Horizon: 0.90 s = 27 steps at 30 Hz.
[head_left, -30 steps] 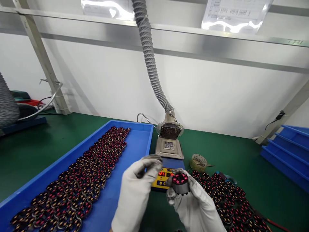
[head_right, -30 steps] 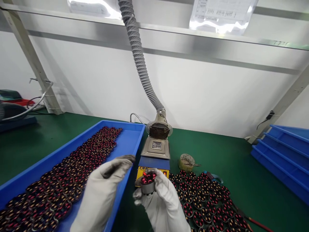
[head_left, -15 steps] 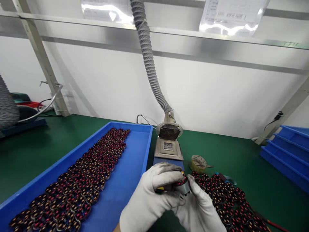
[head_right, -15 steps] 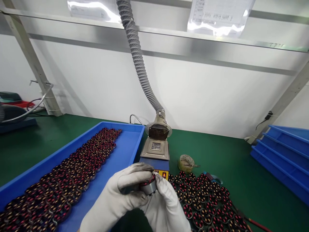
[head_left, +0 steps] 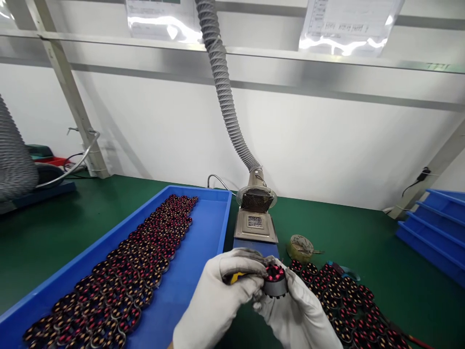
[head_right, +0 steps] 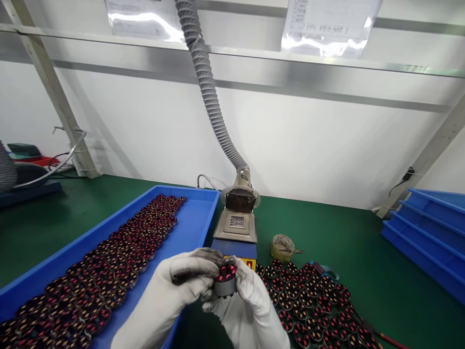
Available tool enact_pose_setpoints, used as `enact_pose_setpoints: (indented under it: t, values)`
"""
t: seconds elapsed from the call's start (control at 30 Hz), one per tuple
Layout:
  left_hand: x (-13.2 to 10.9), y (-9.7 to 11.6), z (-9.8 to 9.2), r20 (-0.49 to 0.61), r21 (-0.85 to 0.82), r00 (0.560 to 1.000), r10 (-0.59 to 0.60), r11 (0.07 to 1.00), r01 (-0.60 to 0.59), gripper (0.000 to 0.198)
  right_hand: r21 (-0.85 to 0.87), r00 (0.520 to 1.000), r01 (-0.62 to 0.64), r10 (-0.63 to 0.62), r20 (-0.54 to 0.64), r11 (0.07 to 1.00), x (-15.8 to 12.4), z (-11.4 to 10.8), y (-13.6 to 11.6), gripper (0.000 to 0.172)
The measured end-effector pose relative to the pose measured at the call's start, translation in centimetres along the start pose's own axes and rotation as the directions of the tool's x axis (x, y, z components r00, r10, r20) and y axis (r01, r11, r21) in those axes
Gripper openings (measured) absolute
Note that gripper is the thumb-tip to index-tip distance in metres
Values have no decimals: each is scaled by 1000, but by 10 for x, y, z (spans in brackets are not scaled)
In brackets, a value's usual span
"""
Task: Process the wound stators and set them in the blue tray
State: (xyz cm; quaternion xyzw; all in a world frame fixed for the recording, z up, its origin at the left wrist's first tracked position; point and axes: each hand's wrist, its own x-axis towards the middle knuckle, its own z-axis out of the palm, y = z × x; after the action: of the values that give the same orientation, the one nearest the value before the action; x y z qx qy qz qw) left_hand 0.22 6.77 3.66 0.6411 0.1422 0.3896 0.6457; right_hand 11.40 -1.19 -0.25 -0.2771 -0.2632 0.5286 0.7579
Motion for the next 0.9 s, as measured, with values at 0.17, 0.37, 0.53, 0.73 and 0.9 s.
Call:
enact_pose_setpoints:
  t: [0.17, 0.37, 0.53, 0.73, 0.9]
  values:
    - [-9, 5, 4, -159, 75, 952, 260, 965, -251, 17, -296, 930, 304, -349, -114, 905, 14, -16, 16, 36]
    - [-3, 3, -3, -102, -101, 992, -68, 993, 57, 25, -801, 503, 589, -826, 255, 111, 5, -16, 24, 33]
    - [-2, -22, 21, -8, -455, 990, -141, 882, 122, 19, -805, 341, 513, -790, 510, -298, 1, -15, 38, 41]
    - [-1, -23, 20, -370, -592, 908, -196, 803, -68, 25, -818, 206, 540, -911, 358, -199, 2, 1, 37, 42]
    - [3, -15, 13, -137, -328, 964, -227, 929, 173, 33, -823, 222, 523, -897, 382, -221, 0, -3, 36, 50]
